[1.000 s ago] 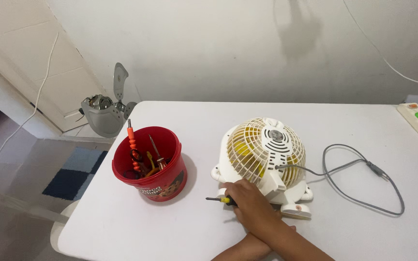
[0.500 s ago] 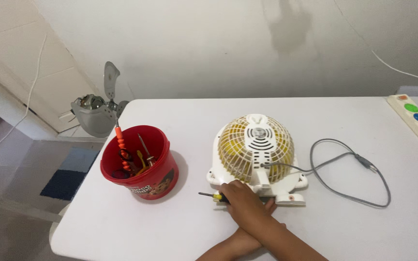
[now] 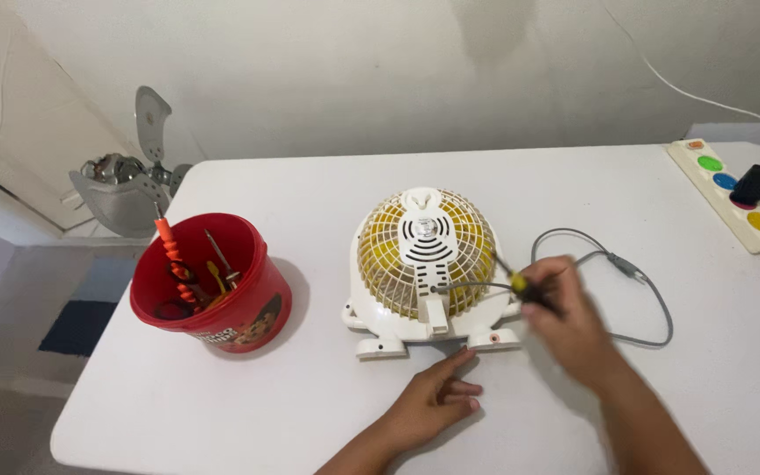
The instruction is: The person unplugs a yellow and blue electric fan, removes the front grill and central hub cap, then uses a screwdriver to remove several screws from the fan's base and rear housing. The person places the removed screws on the table.
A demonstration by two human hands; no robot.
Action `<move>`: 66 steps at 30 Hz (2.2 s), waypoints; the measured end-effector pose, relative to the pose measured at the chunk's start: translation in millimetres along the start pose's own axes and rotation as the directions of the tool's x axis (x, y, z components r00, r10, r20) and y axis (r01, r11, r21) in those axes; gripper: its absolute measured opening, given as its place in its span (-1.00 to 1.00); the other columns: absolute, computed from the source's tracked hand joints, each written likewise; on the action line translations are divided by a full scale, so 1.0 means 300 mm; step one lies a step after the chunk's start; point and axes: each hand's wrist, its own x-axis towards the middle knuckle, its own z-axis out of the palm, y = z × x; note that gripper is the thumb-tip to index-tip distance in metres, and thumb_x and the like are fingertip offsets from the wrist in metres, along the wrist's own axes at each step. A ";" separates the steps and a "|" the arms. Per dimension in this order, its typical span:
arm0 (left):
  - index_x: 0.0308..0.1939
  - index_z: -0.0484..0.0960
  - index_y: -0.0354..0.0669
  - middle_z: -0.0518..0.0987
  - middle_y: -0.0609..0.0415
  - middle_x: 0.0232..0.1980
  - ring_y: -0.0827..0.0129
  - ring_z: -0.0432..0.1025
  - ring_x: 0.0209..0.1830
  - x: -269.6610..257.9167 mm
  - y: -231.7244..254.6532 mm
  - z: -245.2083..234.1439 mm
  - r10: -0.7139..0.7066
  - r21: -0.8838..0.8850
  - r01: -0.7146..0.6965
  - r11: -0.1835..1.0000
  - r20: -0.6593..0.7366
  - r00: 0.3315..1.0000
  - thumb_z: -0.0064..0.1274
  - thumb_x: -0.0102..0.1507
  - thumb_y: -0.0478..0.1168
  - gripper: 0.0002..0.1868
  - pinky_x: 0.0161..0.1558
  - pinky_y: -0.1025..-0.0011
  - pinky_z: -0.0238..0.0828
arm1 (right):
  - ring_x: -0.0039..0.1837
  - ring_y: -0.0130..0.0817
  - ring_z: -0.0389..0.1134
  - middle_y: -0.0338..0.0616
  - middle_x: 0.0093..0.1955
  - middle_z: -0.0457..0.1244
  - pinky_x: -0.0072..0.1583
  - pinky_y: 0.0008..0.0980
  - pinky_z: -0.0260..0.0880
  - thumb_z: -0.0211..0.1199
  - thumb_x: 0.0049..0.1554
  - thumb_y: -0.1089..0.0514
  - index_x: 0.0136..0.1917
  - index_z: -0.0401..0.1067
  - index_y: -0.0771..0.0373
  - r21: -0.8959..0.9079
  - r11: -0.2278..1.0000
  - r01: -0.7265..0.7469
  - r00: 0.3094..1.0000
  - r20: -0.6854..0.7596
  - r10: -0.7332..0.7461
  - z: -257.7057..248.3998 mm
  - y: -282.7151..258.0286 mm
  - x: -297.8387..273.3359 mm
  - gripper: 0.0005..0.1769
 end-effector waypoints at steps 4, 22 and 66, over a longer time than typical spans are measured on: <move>0.45 0.32 -0.28 0.19 -0.12 0.61 0.31 0.53 0.17 -0.010 0.066 0.015 0.014 0.142 -0.007 0.990 -0.043 0.999 0.13 0.24 -0.39 -0.32 0.08 0.45 0.54 | 0.02 -0.35 0.31 -0.10 -0.01 0.26 0.05 -0.27 0.38 0.25 0.10 0.39 0.09 0.29 0.20 -0.037 0.994 -0.098 0.982 -0.169 0.090 -0.149 0.141 0.018 -0.69; 0.59 0.05 0.15 0.05 -0.02 0.65 0.06 0.06 0.58 0.171 0.164 -0.442 -0.141 -0.156 0.047 0.987 -0.666 0.733 -0.24 0.33 0.17 -0.24 0.43 0.02 0.17 | 0.26 -0.34 0.34 0.00 0.18 0.33 0.36 -0.31 0.34 -0.36 0.41 -0.07 0.34 0.29 0.32 0.329 0.872 -0.363 0.884 -0.175 0.434 0.008 0.218 0.065 -0.43; 0.06 0.60 -0.22 0.49 -0.11 0.36 0.05 0.50 0.28 0.061 0.092 0.028 0.605 0.681 -0.717 0.149 0.511 0.611 0.29 0.31 -0.21 -0.69 0.24 0.18 0.51 | -0.15 -0.42 0.51 -0.13 -0.13 0.40 -0.17 -0.44 0.51 0.47 -0.06 0.12 -0.03 0.47 0.20 -0.384 0.851 0.358 0.933 0.119 -0.339 -0.103 0.076 -0.071 -0.66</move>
